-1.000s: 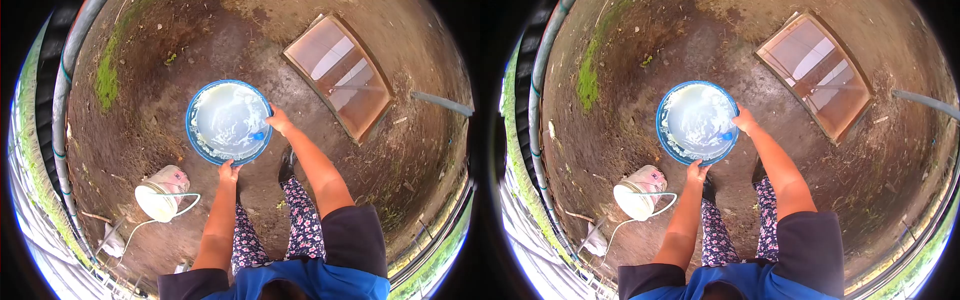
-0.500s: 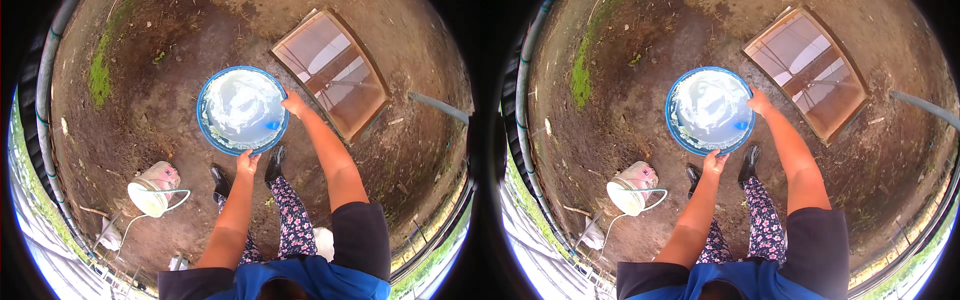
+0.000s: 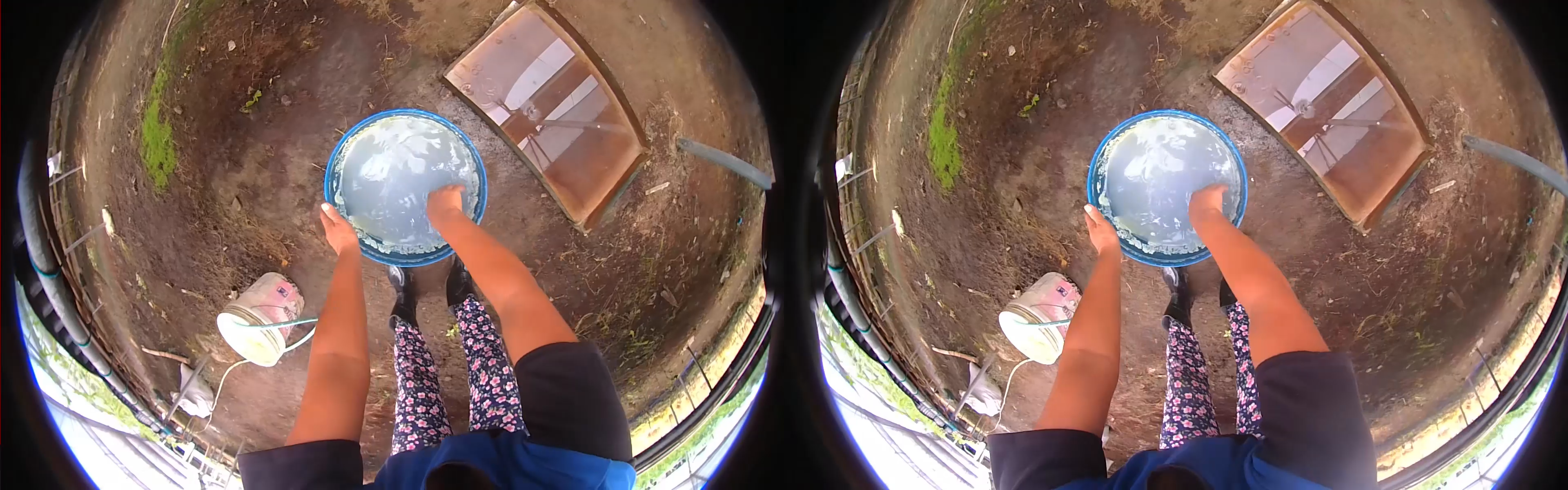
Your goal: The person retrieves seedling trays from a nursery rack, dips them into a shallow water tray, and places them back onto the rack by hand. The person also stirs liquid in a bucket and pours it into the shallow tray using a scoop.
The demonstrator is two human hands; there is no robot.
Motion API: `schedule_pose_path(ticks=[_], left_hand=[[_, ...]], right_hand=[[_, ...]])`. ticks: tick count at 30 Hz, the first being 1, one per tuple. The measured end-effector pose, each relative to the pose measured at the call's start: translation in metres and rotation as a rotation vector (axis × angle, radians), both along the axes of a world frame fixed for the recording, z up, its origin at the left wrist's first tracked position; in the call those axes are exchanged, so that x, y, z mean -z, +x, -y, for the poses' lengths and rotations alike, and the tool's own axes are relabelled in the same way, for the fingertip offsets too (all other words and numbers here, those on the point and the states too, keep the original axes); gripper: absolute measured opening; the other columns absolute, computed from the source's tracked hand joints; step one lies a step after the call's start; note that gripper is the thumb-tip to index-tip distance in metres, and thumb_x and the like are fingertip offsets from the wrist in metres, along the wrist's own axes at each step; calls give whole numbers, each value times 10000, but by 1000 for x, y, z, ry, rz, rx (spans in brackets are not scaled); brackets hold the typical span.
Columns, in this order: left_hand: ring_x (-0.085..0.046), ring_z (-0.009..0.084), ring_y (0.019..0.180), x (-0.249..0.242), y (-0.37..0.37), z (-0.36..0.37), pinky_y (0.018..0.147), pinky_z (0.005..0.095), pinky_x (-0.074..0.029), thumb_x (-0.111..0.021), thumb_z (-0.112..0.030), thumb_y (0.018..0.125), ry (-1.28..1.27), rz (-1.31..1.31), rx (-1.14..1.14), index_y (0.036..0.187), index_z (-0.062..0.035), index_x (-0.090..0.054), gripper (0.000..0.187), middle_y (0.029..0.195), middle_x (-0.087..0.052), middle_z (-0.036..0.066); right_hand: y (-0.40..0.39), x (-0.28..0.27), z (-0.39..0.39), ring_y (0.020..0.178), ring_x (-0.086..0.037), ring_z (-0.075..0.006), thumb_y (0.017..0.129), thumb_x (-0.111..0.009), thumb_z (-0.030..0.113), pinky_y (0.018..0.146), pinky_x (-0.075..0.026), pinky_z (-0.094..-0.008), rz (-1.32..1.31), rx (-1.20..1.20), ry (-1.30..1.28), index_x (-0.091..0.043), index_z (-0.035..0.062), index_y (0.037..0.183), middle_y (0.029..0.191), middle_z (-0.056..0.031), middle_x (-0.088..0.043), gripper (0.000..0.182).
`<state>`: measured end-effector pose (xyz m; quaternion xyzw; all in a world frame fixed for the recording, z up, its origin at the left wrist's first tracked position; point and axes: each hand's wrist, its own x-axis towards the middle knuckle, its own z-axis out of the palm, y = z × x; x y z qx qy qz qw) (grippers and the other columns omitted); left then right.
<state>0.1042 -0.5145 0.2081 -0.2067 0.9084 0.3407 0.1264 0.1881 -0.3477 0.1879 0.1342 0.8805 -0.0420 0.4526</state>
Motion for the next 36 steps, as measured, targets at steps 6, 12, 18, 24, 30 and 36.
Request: schedule_pose_path(ticks=[6,12,18,24,30,36], left_hand=[[-482,391,962,-7,0,-17,816,430,-376,-219,-533,850,-110,15,-34,1121,-20,-468,632,1032,-527,232],[-470,386,991,-10,-2,-19,834,420,-374,-211,-560,836,-96,45,-57,1145,-9,-453,677,1081,-506,223],[-480,373,988,-4,-2,-14,832,415,-384,-213,-579,826,-86,34,-44,1166,-14,-445,700,1082,-508,219],[-506,373,940,-14,-1,-22,780,439,-425,-195,-594,820,-113,94,-55,1192,-19,-418,720,1062,-519,218],[-510,360,943,-9,-3,-18,772,438,-438,-187,-597,818,-103,115,-55,1207,-42,-406,712,1075,-513,208],[-507,361,949,-8,-2,-18,784,433,-429,-192,-586,823,-116,98,-55,1188,-38,-427,700,1073,-516,208]], right_hand=[[8,65,25,941,-564,-246,734,-506,172,745,-455,-386,136,77,-359,-639,111,928,1021,-75,-589,243],[4,88,41,929,-564,-256,760,-468,160,748,-444,-431,-12,246,-273,-635,107,931,1026,-69,-587,245],[-20,72,5,966,-544,-231,789,-433,188,818,-405,-432,37,182,-49,-612,118,984,1058,-70,-570,273],[17,103,1,952,-551,-221,778,-458,213,762,-435,-419,-89,217,-38,-613,97,973,1026,-105,-577,274],[9,62,14,914,-572,-260,752,-507,189,714,-452,-422,37,328,101,-633,91,912,992,-104,-595,226],[20,60,42,941,-561,-280,761,-471,152,748,-451,-409,39,540,-178,-631,77,911,1008,-120,-585,232]])
